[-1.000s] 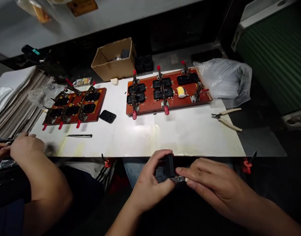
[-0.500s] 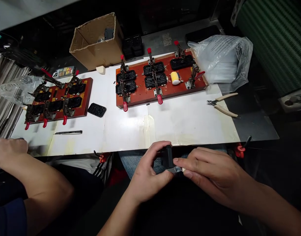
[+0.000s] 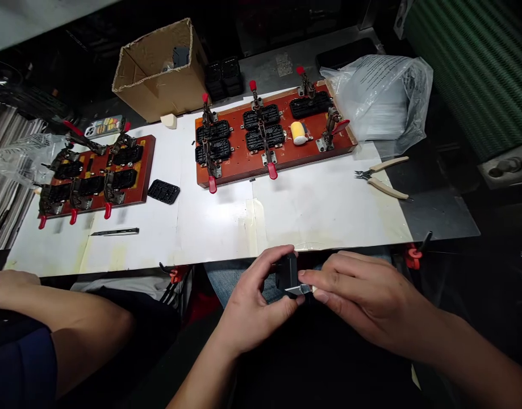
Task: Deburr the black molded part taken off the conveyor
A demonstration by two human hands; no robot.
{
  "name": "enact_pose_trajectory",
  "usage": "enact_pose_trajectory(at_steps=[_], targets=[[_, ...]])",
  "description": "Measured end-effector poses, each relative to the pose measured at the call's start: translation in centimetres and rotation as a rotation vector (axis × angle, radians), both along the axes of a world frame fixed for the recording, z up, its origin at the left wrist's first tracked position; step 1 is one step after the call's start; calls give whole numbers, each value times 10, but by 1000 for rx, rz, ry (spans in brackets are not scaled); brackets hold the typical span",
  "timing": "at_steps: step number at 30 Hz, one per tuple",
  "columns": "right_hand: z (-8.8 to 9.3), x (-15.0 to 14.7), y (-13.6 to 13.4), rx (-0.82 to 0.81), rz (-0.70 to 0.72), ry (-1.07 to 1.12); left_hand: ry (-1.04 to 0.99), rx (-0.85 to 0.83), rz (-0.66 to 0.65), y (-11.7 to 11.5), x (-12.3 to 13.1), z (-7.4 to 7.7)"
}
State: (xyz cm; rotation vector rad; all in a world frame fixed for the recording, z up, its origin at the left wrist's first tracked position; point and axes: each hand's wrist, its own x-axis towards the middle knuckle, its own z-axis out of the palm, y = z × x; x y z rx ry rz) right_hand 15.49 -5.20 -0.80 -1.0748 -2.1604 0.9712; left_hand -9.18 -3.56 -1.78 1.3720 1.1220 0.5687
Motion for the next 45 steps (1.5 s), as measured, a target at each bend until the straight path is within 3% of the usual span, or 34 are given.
enact_pose_trajectory(at_steps=[4, 10, 13, 15, 19, 22, 24, 27, 29, 30, 33, 36, 40, 45], targets=[[-7, 3, 6, -9, -45, -14, -29, 1, -25, 0, 0, 1], [-23, 17, 26, -115, -389, -193, -104, -34, -114, -3, 2, 5], [-23, 17, 21, -210, -372, -108, -152, -88, -87, -6, 3, 2], [-22, 12, 11, -278, -297, -22, -227, -145, -23, -8, 5, -2], [-27, -5, -11, -298, -105, 182, -463, -298, 242, -11, 17, -10], [-34, -18, -18, -199, -160, 290, -458, -444, 347, -13, 24, -13], [-35, -24, -18, -221, -311, 284, -280, -311, 335, -13, 23, -15], [-29, -28, -16, -467, -475, 231, 171, 238, 99, -12, 15, -17], [-22, -27, -15, -596, -439, 219, 329, 484, -69, -10, 10, -16], [-19, -26, -14, -610, -390, 216, 335, 508, -103, -10, 8, -15], [-11, -15, -10, -508, -237, 193, 223, 321, -59, -8, 4, -10], [-8, -2, -8, -302, -143, 156, 109, 141, -20, -7, 2, -4], [-7, 4, -6, -89, -26, 159, 82, 110, -27, -7, 0, -1], [-7, 0, -7, -35, -13, 99, 94, 106, -46, -5, 1, -1]])
